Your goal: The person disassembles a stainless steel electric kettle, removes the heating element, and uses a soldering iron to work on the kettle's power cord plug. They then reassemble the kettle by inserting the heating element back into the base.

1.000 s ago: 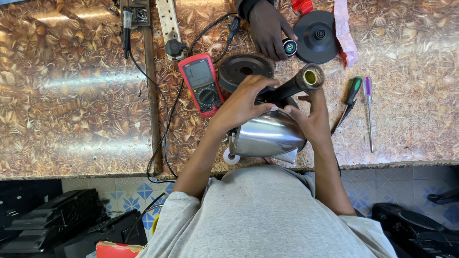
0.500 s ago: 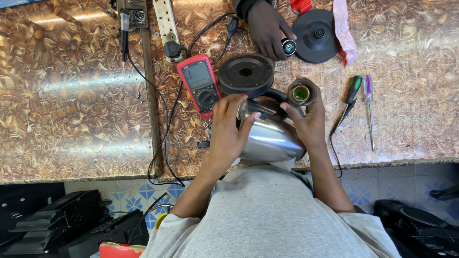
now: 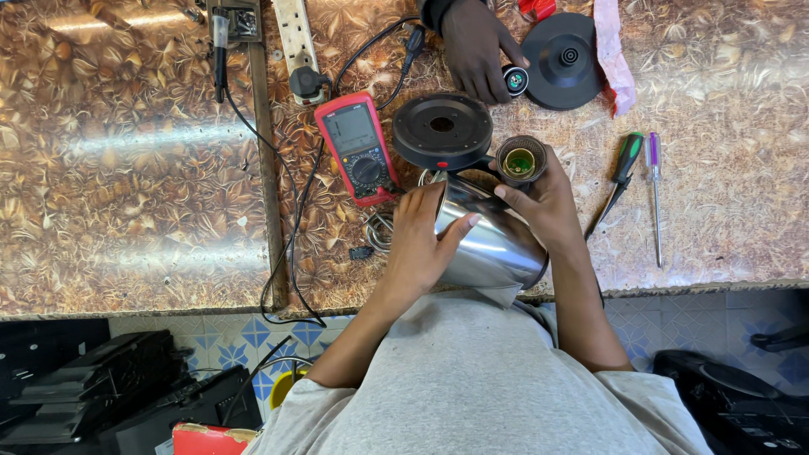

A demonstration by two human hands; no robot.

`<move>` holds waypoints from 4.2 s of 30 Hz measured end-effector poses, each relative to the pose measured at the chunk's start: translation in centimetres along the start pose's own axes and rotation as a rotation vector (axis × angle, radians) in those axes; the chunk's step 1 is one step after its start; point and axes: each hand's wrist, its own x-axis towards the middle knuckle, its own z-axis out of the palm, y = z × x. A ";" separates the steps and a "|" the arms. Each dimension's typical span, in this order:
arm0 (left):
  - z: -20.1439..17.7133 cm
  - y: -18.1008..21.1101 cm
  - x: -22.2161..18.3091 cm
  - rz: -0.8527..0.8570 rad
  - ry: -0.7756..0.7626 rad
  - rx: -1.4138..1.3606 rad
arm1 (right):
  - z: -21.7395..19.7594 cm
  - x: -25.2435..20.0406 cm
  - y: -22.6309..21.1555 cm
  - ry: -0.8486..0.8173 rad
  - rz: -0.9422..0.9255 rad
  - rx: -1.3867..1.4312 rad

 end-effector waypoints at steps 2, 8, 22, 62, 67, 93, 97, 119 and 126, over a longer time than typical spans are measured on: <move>0.1 -0.3 -0.1 0.000 0.005 -0.024 | -0.6 0.4 1.1 -0.019 -0.013 0.043; -0.2 0.4 -0.9 -0.021 0.058 -0.121 | -1.5 1.8 1.0 -0.087 -0.201 0.026; -0.1 -0.6 -0.4 0.006 0.020 -0.198 | -3.9 0.8 1.9 -0.109 -0.320 -0.019; -0.9 -3.5 10.2 0.422 -0.390 -0.563 | -2.6 -2.3 4.3 0.151 -0.136 -0.132; -0.8 -3.8 7.7 0.427 -0.256 -0.434 | -3.6 -4.9 3.0 0.138 -0.100 -0.148; -18.8 -25.5 15.4 -0.463 0.618 -0.399 | -1.8 -1.0 -1.9 0.091 -0.415 -0.345; -18.4 -21.5 14.0 -0.614 0.585 -0.600 | -2.2 -0.2 -0.3 0.172 -0.407 -0.317; -6.7 -3.1 0.4 -0.125 0.039 -0.770 | -7.6 1.0 7.2 0.275 -0.454 -1.027; -0.8 3.7 0.7 -0.114 -0.253 -0.779 | -0.3 -3.1 1.8 0.402 -0.935 -0.598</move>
